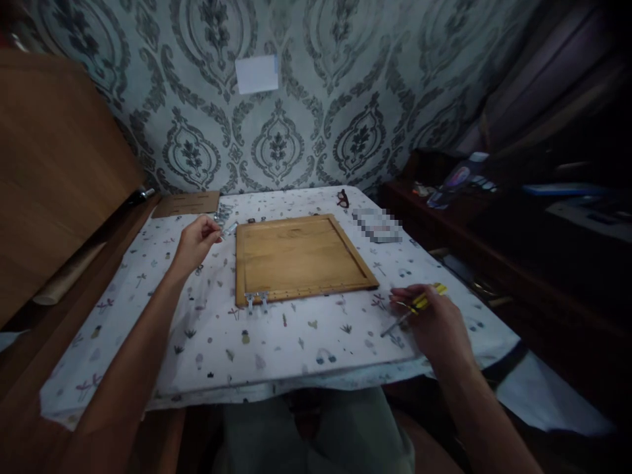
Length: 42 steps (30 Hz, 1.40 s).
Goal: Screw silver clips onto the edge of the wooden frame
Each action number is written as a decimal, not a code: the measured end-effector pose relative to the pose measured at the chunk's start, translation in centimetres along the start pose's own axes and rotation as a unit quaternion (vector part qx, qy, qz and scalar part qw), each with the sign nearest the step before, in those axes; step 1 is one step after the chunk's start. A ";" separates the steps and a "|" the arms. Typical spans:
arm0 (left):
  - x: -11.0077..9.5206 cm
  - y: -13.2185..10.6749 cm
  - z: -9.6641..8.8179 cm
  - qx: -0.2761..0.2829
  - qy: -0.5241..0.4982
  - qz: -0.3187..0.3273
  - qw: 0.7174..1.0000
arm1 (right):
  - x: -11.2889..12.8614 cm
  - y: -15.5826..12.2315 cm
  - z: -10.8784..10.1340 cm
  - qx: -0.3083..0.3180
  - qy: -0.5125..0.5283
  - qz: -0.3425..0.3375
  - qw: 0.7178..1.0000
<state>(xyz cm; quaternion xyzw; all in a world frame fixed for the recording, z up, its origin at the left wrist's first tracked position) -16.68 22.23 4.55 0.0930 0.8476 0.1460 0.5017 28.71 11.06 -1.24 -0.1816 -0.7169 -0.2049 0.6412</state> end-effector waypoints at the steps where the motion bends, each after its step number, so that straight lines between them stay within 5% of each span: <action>1: -1.5 -1.1 0.8 0.047 -0.028 -0.002 0.999 | 0.4 -0.6 0.6 0.031 0.008 0.002 0.999; 4: -6.0 -5.4 3.9 0.217 -0.092 -0.022 0.972 | 1.7 -3.7 2.6 0.117 0.004 0.005 0.993; 7: -9.6 -10.2 7.2 0.385 -0.118 -0.051 0.914 | 3.1 -8.1 5.3 0.231 -0.034 -0.001 0.972; 8: -10.4 -11.8 8.3 0.451 -0.118 -0.057 0.883 | 3.8 -9.9 6.6 0.310 -0.066 -0.044 0.948; 11: -11.4 -14.5 10.1 0.511 -0.127 -0.058 0.848 | 4.6 -14.4 8.9 0.445 -0.077 -0.138 0.882; 14: -10.7 -15.8 10.5 0.513 -0.155 -0.090 0.840 | 3.5 -16.5 9.1 0.478 -0.082 -0.142 0.863; 18: -9.5 -16.9 10.2 0.500 -0.182 -0.147 0.834 | 2.0 -17.4 8.4 0.474 -0.051 -0.080 0.875; 24: -9.1 -16.9 10.6 0.496 -0.192 -0.146 0.834 | 2.1 -18.2 8.8 0.451 -0.037 -0.102 0.886; 29: -8.1 -16.0 10.3 0.397 -0.180 -0.148 0.888 | 1.2 -17.7 9.7 0.428 -0.016 -0.001 0.904; 33: -8.2 -14.4 8.4 0.246 -0.063 -0.042 0.966 | 0.3 -15.6 10.5 0.335 0.032 0.108 0.935; 35: -8.5 -13.4 7.4 0.185 0.003 0.018 0.983 | -0.1 -14.5 11.3 0.301 0.043 0.130 0.944; 42: -6.0 -10.7 7.4 0.220 0.069 0.060 0.971 | -1.5 -12.6 14.5 0.301 0.076 0.220 0.925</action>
Point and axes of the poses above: each hand's wrist, its own y-axis towards the middle knuckle, its own z-axis out of the palm, x = y × z, the point moved 6 cm from there along y, towards the middle knuckle, and after that the axes turned 8 degrees about -y, right-handed, at the moved point
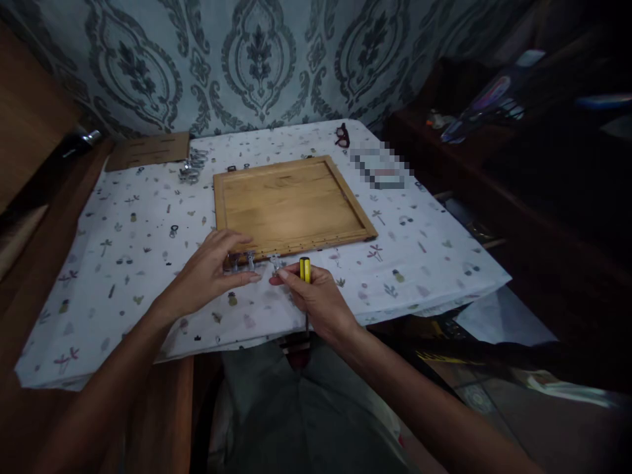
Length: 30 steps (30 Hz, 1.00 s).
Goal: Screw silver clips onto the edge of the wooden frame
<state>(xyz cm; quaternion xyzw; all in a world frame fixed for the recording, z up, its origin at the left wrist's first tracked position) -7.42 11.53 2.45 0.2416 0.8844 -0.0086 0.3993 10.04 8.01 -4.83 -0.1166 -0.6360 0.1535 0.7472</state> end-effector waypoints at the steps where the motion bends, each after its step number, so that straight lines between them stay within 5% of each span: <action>1: 0.6 0.3 0.3 0.014 0.000 -0.003 1.000 | 0.0 0.3 0.2 0.004 0.001 0.007 1.000; 9: 2.2 1.9 2.2 0.101 0.058 0.008 0.993 | -0.1 1.5 1.1 0.015 -0.013 0.033 0.999; 30: 2.1 2.1 3.1 0.078 0.096 0.035 0.992 | 0.1 2.1 1.4 0.040 -0.049 0.073 0.995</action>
Point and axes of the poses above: each hand's wrist, its own y-axis towards the middle knuckle, its own z-axis out of the palm, x = y × z, the point moved 6 cm from there along y, towards the middle knuckle, and after that the axes turned 8 degrees about -y, right-handed, at the moved point
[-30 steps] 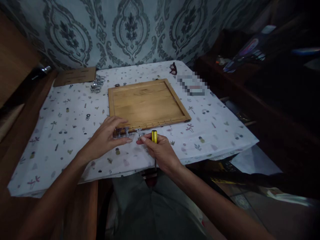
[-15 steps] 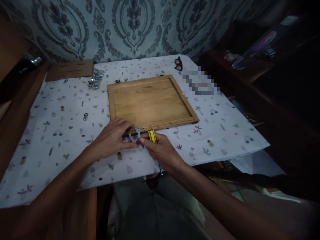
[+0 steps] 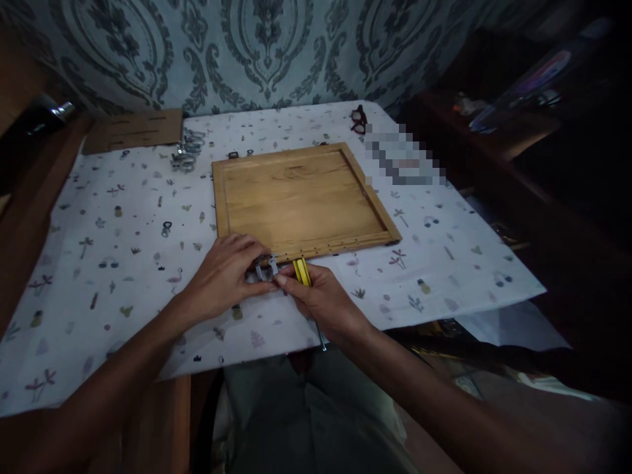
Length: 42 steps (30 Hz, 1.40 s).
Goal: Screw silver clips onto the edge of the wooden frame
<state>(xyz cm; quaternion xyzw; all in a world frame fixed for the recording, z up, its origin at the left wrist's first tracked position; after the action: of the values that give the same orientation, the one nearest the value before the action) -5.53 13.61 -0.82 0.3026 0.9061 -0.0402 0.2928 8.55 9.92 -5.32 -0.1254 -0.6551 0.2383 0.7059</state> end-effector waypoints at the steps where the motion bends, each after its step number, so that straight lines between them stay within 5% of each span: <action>1: 0.0 0.0 0.1 0.000 0.004 0.000 1.000 | 0.0 0.0 0.0 -0.001 -0.001 0.000 1.000; 9: -0.1 0.0 0.2 -0.034 0.014 0.020 0.999 | 0.0 0.2 0.0 -0.004 -0.004 0.007 1.000; 33: -0.8 0.1 0.5 -0.033 0.002 -0.052 0.998 | -0.1 -0.4 -1.3 0.001 0.004 -0.005 1.000; 38: -0.6 -0.1 0.7 -0.034 0.006 -0.044 0.998 | 1.9 -1.5 -3.4 -0.047 0.008 -0.068 0.997; 42: -0.7 -0.2 0.7 -0.041 0.005 -0.037 0.998 | 5.4 -3.1 -5.7 -0.133 -0.049 -0.232 0.962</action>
<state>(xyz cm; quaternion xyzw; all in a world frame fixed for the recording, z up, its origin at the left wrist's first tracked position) -4.82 12.88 -1.01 0.2570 0.9189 -0.0126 0.2991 14.85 10.76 0.24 -0.0509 -0.7260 -0.0156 0.6856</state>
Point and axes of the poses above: each hand's wrist, its own y-axis towards the middle knuckle, its own z-axis out of the palm, x = y × z, the point moved 6 cm from there along y, towards the middle knuckle, and after that the axes turned 8 degrees about -y, right-handed, at the moved point
